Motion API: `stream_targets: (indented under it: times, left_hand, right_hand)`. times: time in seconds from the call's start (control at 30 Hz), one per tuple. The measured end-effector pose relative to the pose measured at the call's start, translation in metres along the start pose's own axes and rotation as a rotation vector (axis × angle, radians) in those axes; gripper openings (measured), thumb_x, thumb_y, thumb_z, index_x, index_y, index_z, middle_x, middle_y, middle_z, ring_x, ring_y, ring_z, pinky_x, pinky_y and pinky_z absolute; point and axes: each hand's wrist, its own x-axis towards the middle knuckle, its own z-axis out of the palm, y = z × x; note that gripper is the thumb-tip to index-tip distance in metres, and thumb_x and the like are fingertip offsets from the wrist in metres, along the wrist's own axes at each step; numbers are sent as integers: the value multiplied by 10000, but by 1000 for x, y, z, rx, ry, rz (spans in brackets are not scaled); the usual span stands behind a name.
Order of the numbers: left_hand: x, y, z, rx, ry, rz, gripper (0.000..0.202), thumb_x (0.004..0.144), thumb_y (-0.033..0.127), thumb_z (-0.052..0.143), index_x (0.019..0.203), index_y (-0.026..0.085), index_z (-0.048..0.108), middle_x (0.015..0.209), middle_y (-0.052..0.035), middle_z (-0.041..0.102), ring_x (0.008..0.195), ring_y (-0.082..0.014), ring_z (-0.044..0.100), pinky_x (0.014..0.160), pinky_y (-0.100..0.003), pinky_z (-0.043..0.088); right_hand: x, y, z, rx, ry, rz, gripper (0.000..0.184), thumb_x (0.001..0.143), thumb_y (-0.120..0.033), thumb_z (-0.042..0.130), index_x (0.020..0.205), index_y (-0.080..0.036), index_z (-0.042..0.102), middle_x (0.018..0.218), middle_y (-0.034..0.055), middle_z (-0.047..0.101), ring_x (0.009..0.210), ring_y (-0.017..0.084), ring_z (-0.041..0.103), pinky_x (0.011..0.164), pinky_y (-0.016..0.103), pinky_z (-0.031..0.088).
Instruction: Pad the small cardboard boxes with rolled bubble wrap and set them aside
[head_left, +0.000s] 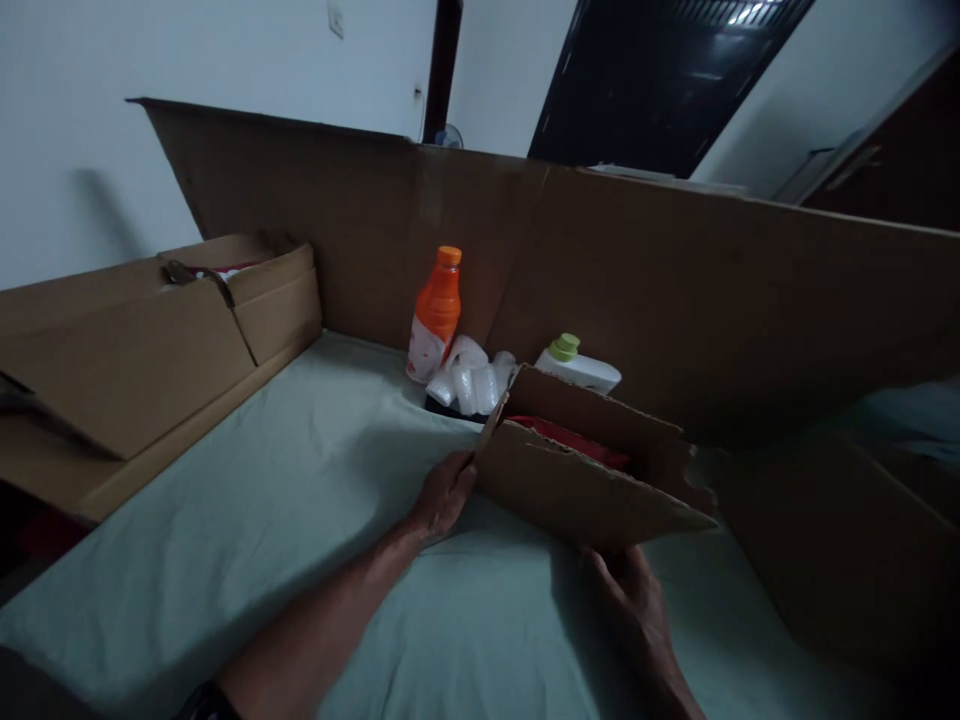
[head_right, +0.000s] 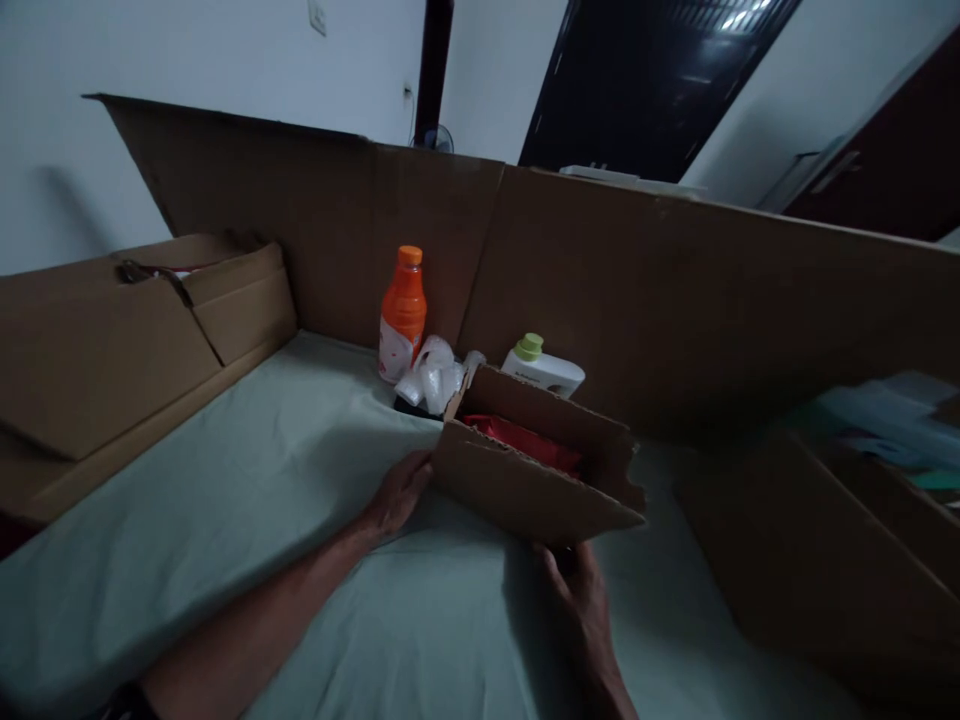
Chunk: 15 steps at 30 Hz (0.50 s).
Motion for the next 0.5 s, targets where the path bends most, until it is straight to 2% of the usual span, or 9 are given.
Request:
stream_targets:
  times: [0.13,0.27,0.37,0.5]
  left_hand:
    - [4,0,-2,67,21,-2,369,948,343,461,1201,169,665,1171,-95,719,1095,-232,653,992,-373,503]
    - [21,2,-13,190,134,-48,341,896,230,500,1178,148,671,1190,-111,709,1080,-224,664,947,-345,523]
    - [48,10,-27,314,216,-67,341,867,161,504,1155,139,685,1179,-116,703,1074,-220,661,934,-327,517]
    - [100,30,-40,513,259,-68,361,846,126,513,1155,141,699,1097,-110,708,1020,-226,666,926,-319,501]
  right_hand:
    - [3,-3,3,-49,-6,-18,435,773,-552,619,1041,-210,594,895,71,717,777,251,669,668,330,525]
    - [1,-3,3,-69,-25,-39,461,794,-541,601,1103,-199,591,991,92,716,856,264,668,726,349,521]
    - [-1,-3,2,-59,-38,-38,472,812,-543,580,1123,-189,588,998,92,715,861,261,667,735,345,514]
    - [-1,-1,2,-17,-52,-33,478,820,-544,580,1138,-187,584,972,87,715,840,257,667,708,334,512]
